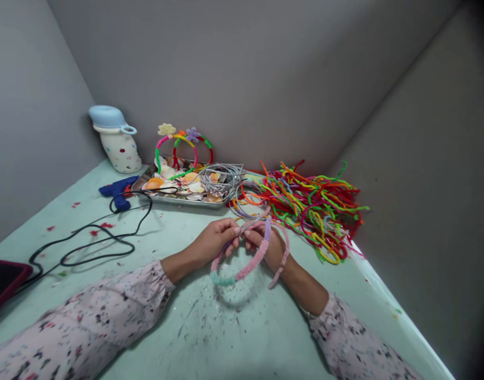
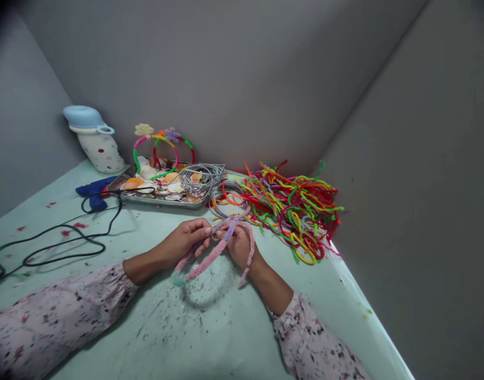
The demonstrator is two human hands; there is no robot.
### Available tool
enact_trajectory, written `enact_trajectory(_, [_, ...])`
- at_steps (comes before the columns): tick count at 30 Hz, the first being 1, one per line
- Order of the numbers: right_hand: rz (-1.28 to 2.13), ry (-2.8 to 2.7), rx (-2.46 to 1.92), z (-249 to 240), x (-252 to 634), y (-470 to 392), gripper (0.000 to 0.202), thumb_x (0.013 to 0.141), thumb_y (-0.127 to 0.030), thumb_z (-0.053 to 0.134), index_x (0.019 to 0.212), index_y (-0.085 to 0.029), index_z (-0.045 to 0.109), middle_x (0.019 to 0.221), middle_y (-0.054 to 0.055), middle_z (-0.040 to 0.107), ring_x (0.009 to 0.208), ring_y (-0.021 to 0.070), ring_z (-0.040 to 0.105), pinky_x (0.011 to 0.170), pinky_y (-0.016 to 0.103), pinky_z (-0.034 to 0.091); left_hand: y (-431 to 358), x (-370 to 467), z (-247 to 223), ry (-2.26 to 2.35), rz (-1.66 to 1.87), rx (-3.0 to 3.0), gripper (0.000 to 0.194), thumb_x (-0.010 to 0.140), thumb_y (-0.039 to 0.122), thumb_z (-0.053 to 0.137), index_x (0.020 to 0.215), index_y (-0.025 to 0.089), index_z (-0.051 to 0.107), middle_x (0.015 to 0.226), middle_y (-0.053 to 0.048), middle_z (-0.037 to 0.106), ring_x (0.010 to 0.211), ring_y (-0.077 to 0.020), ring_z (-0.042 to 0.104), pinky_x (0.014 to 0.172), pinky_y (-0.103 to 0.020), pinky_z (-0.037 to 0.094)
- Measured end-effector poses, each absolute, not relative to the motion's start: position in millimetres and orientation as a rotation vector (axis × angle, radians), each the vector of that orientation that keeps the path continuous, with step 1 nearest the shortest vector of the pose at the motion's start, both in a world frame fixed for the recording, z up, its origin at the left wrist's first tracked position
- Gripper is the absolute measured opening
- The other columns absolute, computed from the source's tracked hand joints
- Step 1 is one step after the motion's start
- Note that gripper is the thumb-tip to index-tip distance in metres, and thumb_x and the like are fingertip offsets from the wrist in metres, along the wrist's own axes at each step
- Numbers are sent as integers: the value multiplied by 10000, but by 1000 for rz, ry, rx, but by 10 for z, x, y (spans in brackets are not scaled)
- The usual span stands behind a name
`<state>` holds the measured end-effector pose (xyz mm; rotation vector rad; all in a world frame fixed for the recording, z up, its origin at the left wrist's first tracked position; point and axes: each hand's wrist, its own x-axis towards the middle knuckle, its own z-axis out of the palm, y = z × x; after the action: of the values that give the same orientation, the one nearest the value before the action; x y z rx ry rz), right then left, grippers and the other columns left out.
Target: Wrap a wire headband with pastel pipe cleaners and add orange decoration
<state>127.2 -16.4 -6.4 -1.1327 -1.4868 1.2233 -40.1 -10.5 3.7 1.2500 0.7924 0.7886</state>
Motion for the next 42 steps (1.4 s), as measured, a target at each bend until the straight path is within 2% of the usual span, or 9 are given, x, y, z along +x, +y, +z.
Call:
enact_trajectory(7, [1290, -1347, -1100, -66, 1250, -157, 354, 709, -331, 634, 996, -163, 515, 635, -26, 564, 502, 113, 540, 452, 228, 419, -115, -390, 69, 813, 783, 1237, 247, 795, 377, 560, 739, 149, 485, 588, 26, 535, 397, -37, 432, 357, -138, 302])
enact_trajectory(9, [1293, -1339, -1091, -64, 1254, -151, 340, 698, -329, 651, 965, -170, 513, 638, -28, 565, 503, 113, 544, 446, 226, 422, -120, -389, 82, 817, 779, 1229, 245, 794, 379, 561, 744, 151, 486, 578, 31, 531, 387, -37, 428, 344, -136, 298])
enact_trajectory(14, [1225, -1433, -1167, -37, 1264, -145, 212, 712, -351, 640, 729, -173, 526, 542, -26, 541, 452, 109, 508, 424, 233, 411, -144, -385, 140, 840, 766, 1235, 245, 809, 375, 543, 723, 156, 479, 508, 46, 503, 352, -37, 406, 308, -125, 273])
enact_trajectory(19, [1273, -1296, -1225, 10, 1223, -173, 261, 684, -368, 657, 690, -193, 464, 494, -47, 529, 402, 99, 483, 400, 225, 396, -155, -384, 154, 869, 734, 1240, 255, 824, 405, 508, 746, 164, 482, 473, 56, 500, 276, -40, 363, 258, -138, 257])
enact_trajectory(24, [1256, -1326, -1204, -32, 1231, -165, 256, 703, -383, 656, 694, -182, 499, 496, -39, 547, 424, 104, 510, 434, 230, 414, -146, -386, 133, 877, 728, 1239, 267, 820, 426, 501, 758, 168, 477, 473, 58, 493, 266, -51, 362, 230, -149, 277])
enact_trajectory(29, [1238, -1407, -1166, -129, 1281, -137, 210, 760, -374, 613, 784, -168, 576, 534, -12, 586, 474, 121, 537, 453, 235, 417, -139, -379, 116, 866, 749, 1227, 250, 818, 406, 519, 774, 163, 479, 503, 51, 506, 302, -49, 389, 244, -136, 288])
enact_trajectory(36, [1296, -1392, -1152, -105, 1251, -147, 212, 755, -363, 599, 768, -153, 574, 575, -12, 588, 477, 97, 530, 445, 212, 398, -121, -370, 89, 856, 797, 1192, 229, 804, 366, 555, 767, 152, 483, 597, 26, 542, 392, -51, 462, 301, -125, 334])
enact_trajectory(42, [1290, -1386, -1165, -110, 1231, -151, 232, 746, -374, 613, 785, -149, 572, 597, -9, 592, 469, 90, 519, 434, 207, 390, -140, -359, 127, 862, 808, 1171, 210, 804, 335, 562, 754, 152, 471, 572, 33, 540, 381, -41, 446, 334, -127, 340])
